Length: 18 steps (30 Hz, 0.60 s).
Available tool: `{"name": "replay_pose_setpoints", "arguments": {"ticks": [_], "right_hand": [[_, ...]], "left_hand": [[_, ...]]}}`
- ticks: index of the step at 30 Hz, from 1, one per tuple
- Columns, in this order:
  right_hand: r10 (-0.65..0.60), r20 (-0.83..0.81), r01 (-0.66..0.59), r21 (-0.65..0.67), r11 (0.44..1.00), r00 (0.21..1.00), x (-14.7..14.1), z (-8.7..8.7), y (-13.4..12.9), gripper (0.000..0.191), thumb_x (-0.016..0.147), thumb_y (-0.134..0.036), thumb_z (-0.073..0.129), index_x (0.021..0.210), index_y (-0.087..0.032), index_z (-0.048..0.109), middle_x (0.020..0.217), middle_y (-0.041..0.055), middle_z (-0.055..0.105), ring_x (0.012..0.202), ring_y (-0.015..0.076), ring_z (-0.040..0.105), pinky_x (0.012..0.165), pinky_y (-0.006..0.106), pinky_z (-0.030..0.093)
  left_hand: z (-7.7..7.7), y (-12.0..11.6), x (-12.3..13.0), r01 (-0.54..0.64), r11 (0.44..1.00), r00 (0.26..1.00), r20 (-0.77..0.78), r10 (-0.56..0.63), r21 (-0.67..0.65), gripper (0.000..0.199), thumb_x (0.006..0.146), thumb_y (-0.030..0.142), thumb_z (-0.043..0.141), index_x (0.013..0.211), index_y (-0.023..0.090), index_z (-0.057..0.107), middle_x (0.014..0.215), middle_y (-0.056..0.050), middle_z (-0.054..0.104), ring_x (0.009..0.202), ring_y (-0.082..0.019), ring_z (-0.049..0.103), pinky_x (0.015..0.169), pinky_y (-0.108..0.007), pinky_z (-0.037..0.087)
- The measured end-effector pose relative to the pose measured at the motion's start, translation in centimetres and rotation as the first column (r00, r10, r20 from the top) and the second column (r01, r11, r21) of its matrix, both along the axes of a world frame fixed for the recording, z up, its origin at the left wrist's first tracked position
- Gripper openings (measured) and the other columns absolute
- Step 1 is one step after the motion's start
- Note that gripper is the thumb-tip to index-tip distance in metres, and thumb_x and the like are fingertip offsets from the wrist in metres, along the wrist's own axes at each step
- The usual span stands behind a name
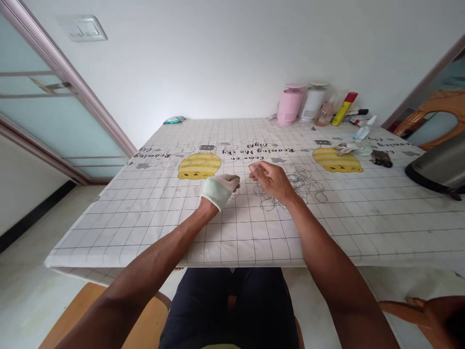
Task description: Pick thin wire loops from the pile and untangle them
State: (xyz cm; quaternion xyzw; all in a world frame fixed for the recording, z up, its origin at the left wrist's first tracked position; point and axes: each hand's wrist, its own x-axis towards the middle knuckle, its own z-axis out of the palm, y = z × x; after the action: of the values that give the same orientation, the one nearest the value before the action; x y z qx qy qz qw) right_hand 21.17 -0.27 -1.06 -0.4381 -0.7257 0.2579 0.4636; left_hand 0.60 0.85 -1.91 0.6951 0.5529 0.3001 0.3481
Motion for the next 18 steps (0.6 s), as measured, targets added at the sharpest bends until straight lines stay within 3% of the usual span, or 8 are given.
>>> {"name": "replay_pose_setpoints", "arguments": {"ticks": [3, 10, 14, 18], "right_hand": [[0.012, 0.036, -0.012, -0.010, 1.000, 0.999, -0.6, -0.6, 0.1, 0.033, 0.100, -0.050, 0.065, 0.115, -0.024, 0.078, 0.093, 0.0061, 0.079, 0.085, 0.0237, 0.077, 0.077, 0.039, 0.063], [-0.073, 0.178, 0.018, 0.293, 0.956, 0.981, -1.7, -1.2, 0.0, 0.027, 0.104, -0.035, 0.058, 0.119, -0.028, 0.080, 0.089, 0.0038, 0.078, 0.081, 0.0214, 0.073, 0.080, 0.041, 0.060], [-0.100, 0.210, 0.020, 0.353, 0.935, 0.973, -1.5, -1.3, 0.3, 0.025, 0.102, -0.028, 0.061, 0.118, -0.029, 0.080, 0.091, 0.0040, 0.078, 0.082, 0.0217, 0.072, 0.079, 0.041, 0.060], [-0.103, 0.190, 0.019, 0.396, 0.918, 0.976, -1.7, -1.4, 0.5, 0.023, 0.099, -0.023, 0.065, 0.114, -0.028, 0.081, 0.093, 0.0042, 0.078, 0.088, 0.0222, 0.071, 0.081, 0.040, 0.059]], "left_hand": [[0.3, -0.3, 0.0, -0.011, 1.000, 0.999, 0.033, 0.012, -0.011, 0.034, 0.094, 0.036, 0.049, 0.067, 0.023, 0.065, 0.068, 0.001, 0.067, 0.062, -0.015, 0.057, 0.059, -0.029, 0.040], [0.1, -0.3, 0.1, -0.001, 1.000, 0.994, 0.111, 0.002, -0.005, 0.031, 0.094, 0.034, 0.048, 0.073, 0.023, 0.068, 0.074, 0.001, 0.071, 0.063, -0.015, 0.059, 0.057, -0.028, 0.041], [-0.2, -0.3, 0.1, -0.008, 1.000, 0.988, 0.155, 0.008, -0.005, 0.030, 0.095, 0.035, 0.049, 0.087, 0.024, 0.075, 0.076, 0.001, 0.072, 0.065, -0.015, 0.063, 0.059, -0.026, 0.045], [0.5, -0.8, 0.0, -0.029, 0.999, 0.984, 0.177, 0.032, -0.024, 0.031, 0.095, 0.040, 0.051, 0.087, 0.024, 0.076, 0.073, 0.000, 0.073, 0.065, -0.015, 0.065, 0.058, -0.026, 0.046]]}}
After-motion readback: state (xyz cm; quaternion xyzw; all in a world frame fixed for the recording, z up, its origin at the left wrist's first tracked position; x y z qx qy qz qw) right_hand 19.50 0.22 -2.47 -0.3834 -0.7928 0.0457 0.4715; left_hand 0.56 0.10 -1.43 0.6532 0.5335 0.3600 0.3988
